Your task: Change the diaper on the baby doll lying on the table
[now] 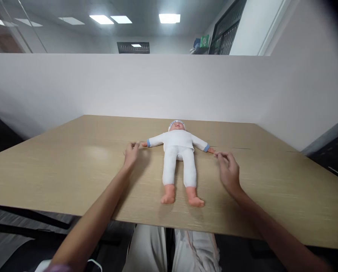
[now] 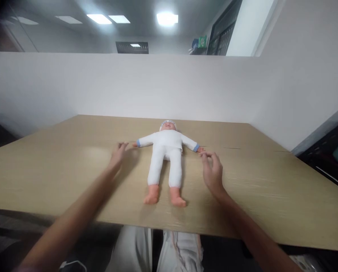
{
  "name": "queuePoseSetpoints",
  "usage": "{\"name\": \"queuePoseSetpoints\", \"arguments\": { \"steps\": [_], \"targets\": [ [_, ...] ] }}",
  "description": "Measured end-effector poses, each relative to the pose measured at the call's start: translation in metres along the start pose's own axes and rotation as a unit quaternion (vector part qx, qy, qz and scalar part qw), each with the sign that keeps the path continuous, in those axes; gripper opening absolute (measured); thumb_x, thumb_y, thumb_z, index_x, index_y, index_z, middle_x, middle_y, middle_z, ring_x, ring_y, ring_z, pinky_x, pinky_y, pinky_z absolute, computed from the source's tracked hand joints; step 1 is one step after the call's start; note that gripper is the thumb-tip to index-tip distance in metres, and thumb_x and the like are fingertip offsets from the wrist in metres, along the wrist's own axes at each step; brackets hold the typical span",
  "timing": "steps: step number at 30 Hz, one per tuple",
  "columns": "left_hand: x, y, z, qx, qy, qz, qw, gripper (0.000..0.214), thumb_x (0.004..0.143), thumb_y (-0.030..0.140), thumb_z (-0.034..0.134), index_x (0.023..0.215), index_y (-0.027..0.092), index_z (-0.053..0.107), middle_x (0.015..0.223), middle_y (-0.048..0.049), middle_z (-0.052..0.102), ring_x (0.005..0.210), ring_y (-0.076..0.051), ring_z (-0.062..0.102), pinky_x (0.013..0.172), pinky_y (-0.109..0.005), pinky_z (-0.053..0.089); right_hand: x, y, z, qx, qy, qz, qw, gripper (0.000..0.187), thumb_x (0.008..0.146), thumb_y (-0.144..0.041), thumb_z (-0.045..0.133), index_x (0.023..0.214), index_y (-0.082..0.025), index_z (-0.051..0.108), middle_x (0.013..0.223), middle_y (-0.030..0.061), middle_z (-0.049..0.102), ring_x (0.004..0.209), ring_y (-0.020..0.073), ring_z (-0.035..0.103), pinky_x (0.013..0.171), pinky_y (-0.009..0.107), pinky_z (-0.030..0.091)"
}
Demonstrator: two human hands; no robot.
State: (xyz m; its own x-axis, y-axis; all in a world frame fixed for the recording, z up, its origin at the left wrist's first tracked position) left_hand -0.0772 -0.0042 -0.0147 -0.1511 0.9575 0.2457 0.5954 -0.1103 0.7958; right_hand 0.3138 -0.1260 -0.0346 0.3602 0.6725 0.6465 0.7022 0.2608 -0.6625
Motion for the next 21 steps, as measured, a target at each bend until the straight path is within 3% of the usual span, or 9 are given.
{"name": "queuePoseSetpoints", "arguments": {
  "steps": [2, 5, 7, 8, 10, 13, 15, 17, 21],
  "targets": [
    [-0.06, 0.02, -0.008, -0.02, 0.028, 0.011, 0.999, 0.042, 0.103, 0.054, 0.034, 0.114, 0.025, 0.064, 0.128, -0.0104, 0.069, 0.124, -0.03, 0.057, 0.104, -0.044, 0.049, -0.048, -0.049, -0.021, 0.049, -0.058, -0.068, 0.995, 0.013, 0.1, -0.028, 0.05, 0.1, -0.029, 0.063, 0.1, 0.007, 0.072, 0.099, 0.0279, 0.068, 0.091, 0.047, 0.053],
    [-0.173, 0.039, -0.014, -0.077, 0.065, 0.09, 0.991, 0.034, 0.102, 0.055, 0.04, 0.112, 0.033, 0.065, 0.121, -0.0084, 0.069, 0.121, -0.031, 0.057, 0.109, -0.049, 0.045, -0.127, -0.107, -0.056, 0.091, -0.137, -0.298, 0.941, 0.032, 0.086, -0.008, 0.058, 0.107, -0.031, 0.065, 0.089, 0.0022, 0.075, 0.084, 0.0254, 0.071, 0.084, 0.045, 0.056],
    [-0.245, 0.035, -0.004, -0.068, -0.004, 0.127, 0.99, 0.033, 0.1, 0.056, 0.041, 0.102, 0.037, 0.068, 0.106, -0.0107, 0.07, 0.108, -0.034, 0.061, 0.099, -0.053, 0.048, -0.176, -0.117, -0.068, 0.084, -0.219, -0.368, 0.9, 0.043, 0.078, -0.005, 0.062, 0.113, -0.029, 0.066, 0.088, 0.0003, 0.078, 0.076, 0.0227, 0.072, 0.082, 0.043, 0.06],
    [-0.276, 0.029, 0.006, -0.058, -0.078, 0.148, 0.984, 0.033, 0.096, 0.06, 0.045, 0.094, 0.039, 0.069, 0.098, -0.0115, 0.07, 0.1, -0.035, 0.062, 0.094, -0.055, 0.049, -0.195, -0.113, -0.072, 0.085, -0.238, -0.347, 0.903, 0.043, 0.077, -0.004, 0.062, 0.111, -0.03, 0.066, 0.086, -0.0006, 0.077, 0.073, 0.0218, 0.072, 0.078, 0.041, 0.061],
    [-0.327, 0.005, 0.028, -0.037, -0.236, 0.118, 0.964, 0.028, 0.093, 0.06, 0.052, 0.089, 0.037, 0.068, 0.094, -0.0119, 0.071, 0.095, -0.034, 0.063, 0.091, -0.053, 0.048, -0.226, -0.084, -0.077, 0.083, -0.216, -0.192, 0.954, 0.031, 0.086, -0.012, 0.059, 0.108, -0.034, 0.064, 0.085, 0.001, 0.075, 0.076, 0.0251, 0.072, 0.07, 0.042, 0.062],
    [-0.367, -0.037, 0.055, -0.057, -0.323, -0.014, 0.945, 0.033, 0.098, 0.062, 0.047, 0.096, 0.033, 0.064, 0.098, -0.0099, 0.072, 0.095, -0.031, 0.066, 0.091, -0.048, 0.047, -0.274, -0.023, -0.081, 0.033, -0.132, 0.038, 0.99, 0.021, 0.092, -0.042, 0.062, 0.112, -0.038, 0.066, 0.093, 0.0036, 0.076, 0.074, 0.0294, 0.072, 0.062, 0.046, 0.063],
    [-0.376, -0.057, 0.071, -0.085, -0.33, -0.095, 0.935, 0.04, 0.095, 0.069, 0.048, 0.094, 0.03, 0.061, 0.099, -0.0087, 0.072, 0.099, -0.031, 0.066, 0.093, -0.045, 0.047, -0.306, 0.012, -0.081, 0.006, -0.108, 0.137, 0.985, 0.03, 0.084, -0.057, 0.069, 0.109, -0.04, 0.068, 0.097, 0.0032, 0.078, 0.076, 0.0317, 0.074, 0.065, 0.049, 0.064],
    [-0.379, -0.068, 0.09, -0.153, -0.338, -0.175, 0.912, 0.047, 0.084, 0.074, 0.062, 0.088, 0.027, 0.061, 0.097, -0.0071, 0.07, 0.099, -0.03, 0.065, 0.093, -0.042, 0.046, -0.33, 0.037, -0.075, 0.016, -0.118, 0.243, 0.963, 0.04, 0.077, -0.068, 0.07, 0.103, -0.038, 0.07, 0.091, 0.0022, 0.078, 0.079, 0.0347, 0.076, 0.07, 0.053, 0.065],
    [-0.382, -0.061, 0.125, -0.288, -0.393, -0.319, 0.813, 0.06, 0.057, 0.071, 0.085, 0.082, 0.022, 0.062, 0.08, -0.0035, 0.064, 0.086, -0.026, 0.066, 0.082, -0.036, 0.05, -0.34, 0.032, -0.056, 0.138, -0.191, 0.383, 0.893, 0.057, 0.063, -0.076, 0.075, 0.096, -0.03, 0.071, 0.099, 0.0032, 0.079, 0.103, 0.0382, 0.076, 0.094, 0.055, 0.06]
  ]
}}
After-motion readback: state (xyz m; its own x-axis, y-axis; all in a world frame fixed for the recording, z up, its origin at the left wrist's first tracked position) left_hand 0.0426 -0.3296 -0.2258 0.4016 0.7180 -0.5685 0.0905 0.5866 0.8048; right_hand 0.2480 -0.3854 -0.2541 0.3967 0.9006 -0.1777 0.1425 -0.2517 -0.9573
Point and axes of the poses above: each hand's wrist, its own x-axis towards the middle knuckle, its own z-axis out of the palm, y = z × x, the point moved 4 cm from there along x, towards the middle knuckle
